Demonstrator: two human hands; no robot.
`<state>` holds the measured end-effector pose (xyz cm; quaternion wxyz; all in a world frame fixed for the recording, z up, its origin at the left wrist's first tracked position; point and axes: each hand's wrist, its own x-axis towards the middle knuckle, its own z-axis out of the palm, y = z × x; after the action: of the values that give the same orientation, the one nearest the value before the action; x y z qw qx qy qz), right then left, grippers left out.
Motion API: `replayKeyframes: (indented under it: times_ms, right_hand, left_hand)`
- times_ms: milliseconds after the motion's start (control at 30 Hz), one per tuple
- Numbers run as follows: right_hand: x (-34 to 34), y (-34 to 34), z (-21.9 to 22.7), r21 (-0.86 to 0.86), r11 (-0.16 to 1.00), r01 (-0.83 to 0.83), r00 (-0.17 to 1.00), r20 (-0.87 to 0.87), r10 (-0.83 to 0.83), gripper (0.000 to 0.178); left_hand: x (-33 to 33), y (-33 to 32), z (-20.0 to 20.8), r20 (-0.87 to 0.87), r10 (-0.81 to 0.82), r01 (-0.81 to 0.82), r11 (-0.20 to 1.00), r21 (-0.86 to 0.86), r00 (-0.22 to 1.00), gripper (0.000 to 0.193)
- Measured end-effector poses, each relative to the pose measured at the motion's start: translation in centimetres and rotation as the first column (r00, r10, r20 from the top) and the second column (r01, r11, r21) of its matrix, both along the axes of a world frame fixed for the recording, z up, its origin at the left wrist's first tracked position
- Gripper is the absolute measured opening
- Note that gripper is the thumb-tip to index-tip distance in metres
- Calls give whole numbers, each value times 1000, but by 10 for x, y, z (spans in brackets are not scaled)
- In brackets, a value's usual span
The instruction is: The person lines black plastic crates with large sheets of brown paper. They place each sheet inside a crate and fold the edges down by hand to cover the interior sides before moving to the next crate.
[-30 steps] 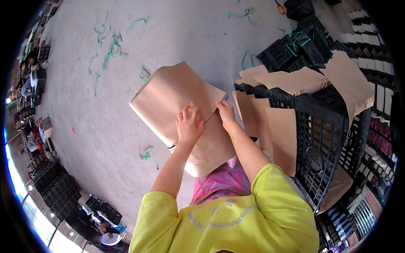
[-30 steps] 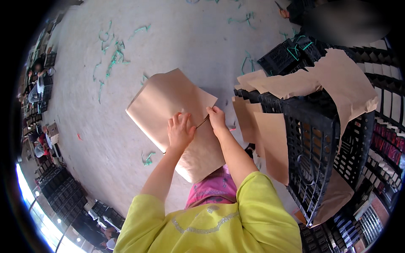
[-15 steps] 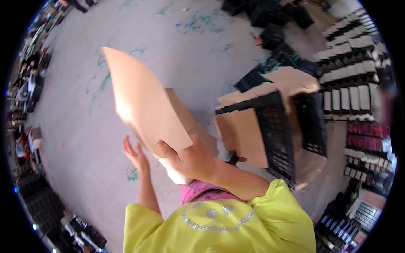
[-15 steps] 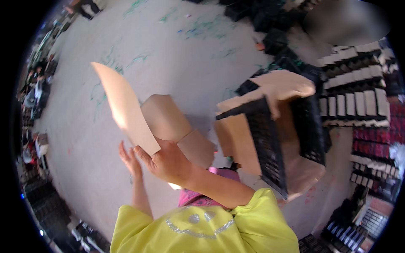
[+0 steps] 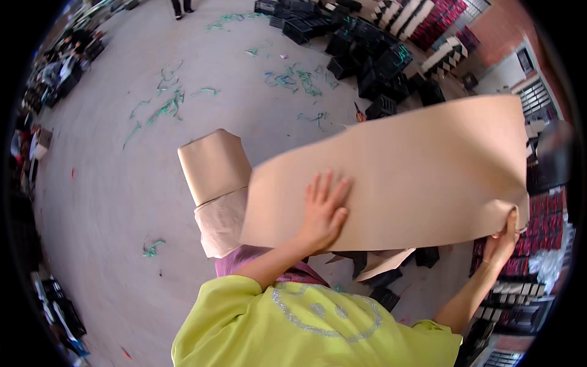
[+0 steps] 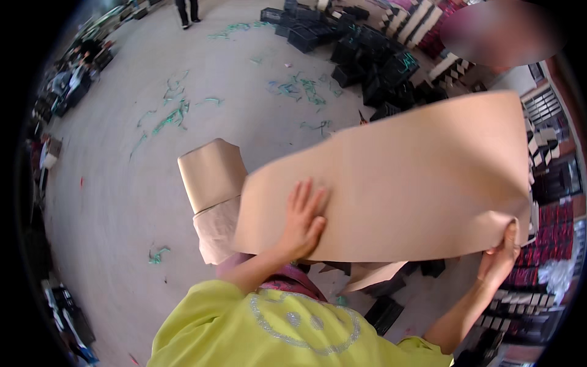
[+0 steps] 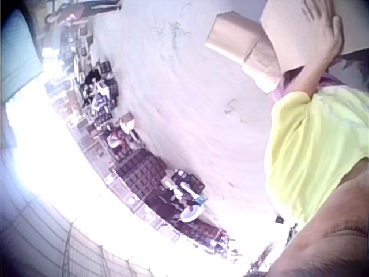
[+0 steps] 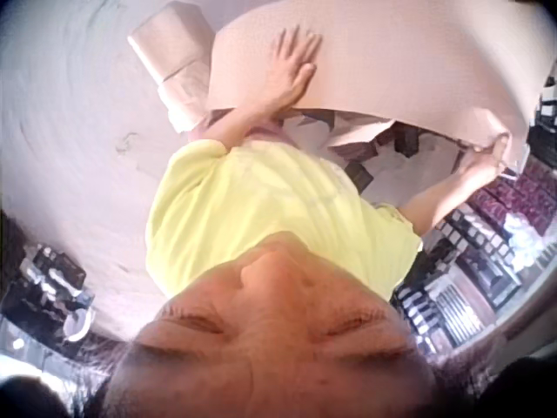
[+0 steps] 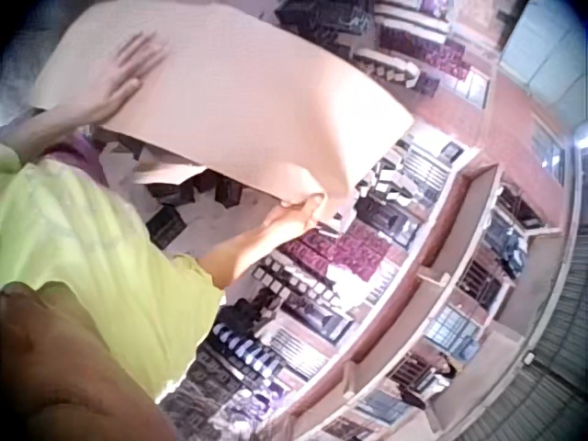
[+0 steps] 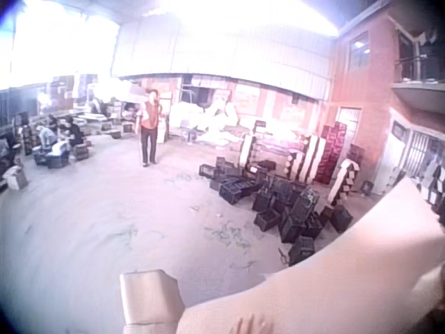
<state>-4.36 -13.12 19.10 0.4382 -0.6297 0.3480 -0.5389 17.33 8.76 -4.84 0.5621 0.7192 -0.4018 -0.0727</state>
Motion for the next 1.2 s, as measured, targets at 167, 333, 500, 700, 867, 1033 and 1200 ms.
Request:
replayKeyframes:
  times_ms: [167, 333, 500, 700, 867, 1033, 1200]
  right_hand:
    - [-25, -65, 22, -51, 995, 89, 992, 98, -83, 25]
    - [-109, -173, 29, 74, 992, -103, 993, 70, 98, 38]
    - [-108, -216, 17, 130, 985, -115, 988, 120, 100, 47]
    - [-127, -236, 16, 170, 973, -156, 975, 183, 125, 55]
    - [-131, -256, 5, 225, 969, -98, 980, 191, 54, 53]
    - [-118, -247, 2, 189, 976, -105, 987, 137, 79, 52]
    - [-151, -279, 4, 223, 963, -153, 978, 175, 115, 51]
  left_hand:
    - [-30, -31, 13, 132, 13, -25, 996, 90, 991, 54]
    - [-43, -31, -7, 7, 102, -102, 987, 125, 995, 55]
    - [-43, -34, -17, -63, 160, -154, 983, 97, 985, 59]
    - [-37, -38, -3, -69, 144, -139, 988, 70, 987, 62]
    - [18, -58, -63, -495, 247, -238, 968, 82, 833, 68]
    - [59, -44, -67, -987, -107, -285, 948, -138, 121, 38]
    - [75, -36, -63, -954, -269, -385, 873, -300, 134, 18]
